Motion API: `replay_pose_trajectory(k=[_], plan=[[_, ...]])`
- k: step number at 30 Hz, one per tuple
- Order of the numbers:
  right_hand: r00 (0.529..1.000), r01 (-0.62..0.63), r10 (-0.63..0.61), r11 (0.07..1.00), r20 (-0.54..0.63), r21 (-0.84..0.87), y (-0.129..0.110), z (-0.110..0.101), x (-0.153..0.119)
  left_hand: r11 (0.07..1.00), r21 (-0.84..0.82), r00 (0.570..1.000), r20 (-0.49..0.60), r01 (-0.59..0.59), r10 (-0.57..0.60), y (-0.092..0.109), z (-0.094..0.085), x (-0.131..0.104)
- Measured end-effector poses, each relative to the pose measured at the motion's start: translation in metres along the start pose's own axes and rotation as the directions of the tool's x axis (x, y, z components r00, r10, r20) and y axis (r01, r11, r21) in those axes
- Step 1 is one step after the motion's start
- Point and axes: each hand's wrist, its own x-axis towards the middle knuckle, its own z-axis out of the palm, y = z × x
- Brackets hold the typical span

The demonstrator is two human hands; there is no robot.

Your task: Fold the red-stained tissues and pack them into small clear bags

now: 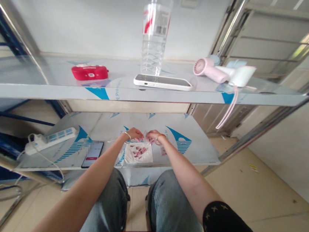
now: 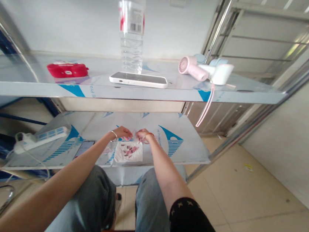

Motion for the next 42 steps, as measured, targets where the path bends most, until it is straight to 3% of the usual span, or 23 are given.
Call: replay_pose_trajectory(k=[6,10,14,17,21,24,27,29,33,38,42], plan=[[0.998,0.027,-0.025,0.999,-0.055,0.038,-0.015,0.004,0.012,0.997,-0.072,0.99,-0.134,0.039,-0.048,0.0,-0.006,-0.001],[0.994,0.105,-0.099,0.985,-0.052,0.137,-0.03,0.009,0.006,0.993,-0.116,0.992,-0.121,0.013,-0.027,-0.005,-0.008,-0.001],[0.988,0.139,-0.149,0.973,0.044,0.183,-0.041,0.011,-0.006,0.997,-0.08,0.992,-0.123,-0.01,0.0,-0.012,-0.01,0.004],[0.979,0.089,-0.129,0.967,0.158,0.239,-0.043,0.011,-0.015,0.996,-0.082,0.997,-0.074,-0.019,0.013,-0.017,-0.01,0.007],[0.957,-0.002,-0.117,0.913,0.267,0.407,-0.04,0.008,-0.018,0.967,-0.252,0.999,-0.019,-0.033,0.029,-0.02,-0.01,0.007],[0.949,-0.044,-0.13,0.848,0.288,0.528,-0.037,0.006,-0.015,0.913,-0.405,0.999,-0.012,-0.042,0.041,-0.02,-0.011,0.004],[0.944,-0.052,-0.158,0.797,0.291,0.602,-0.035,0.006,-0.013,0.892,-0.452,1.0,-0.015,-0.009,0.002,-0.015,-0.011,0.002],[0.946,-0.034,-0.173,0.789,0.275,0.613,-0.035,0.006,-0.013,0.932,-0.364,0.999,-0.047,0.005,-0.024,-0.01,-0.011,0.002],[0.977,0.059,-0.147,0.883,0.154,0.466,-0.034,0.009,-0.008,0.996,0.083,0.989,-0.145,0.032,-0.02,0.001,-0.008,0.0],[0.983,0.178,-0.181,0.979,0.026,0.102,-0.038,0.014,0.002,0.927,0.366,0.972,-0.234,0.08,0.008,0.011,-0.003,0.002],[0.975,0.22,-0.22,0.975,-0.011,-0.013,-0.044,0.013,0.002,0.826,0.55,0.951,-0.303,0.125,0.058,0.015,-0.002,0.003]])
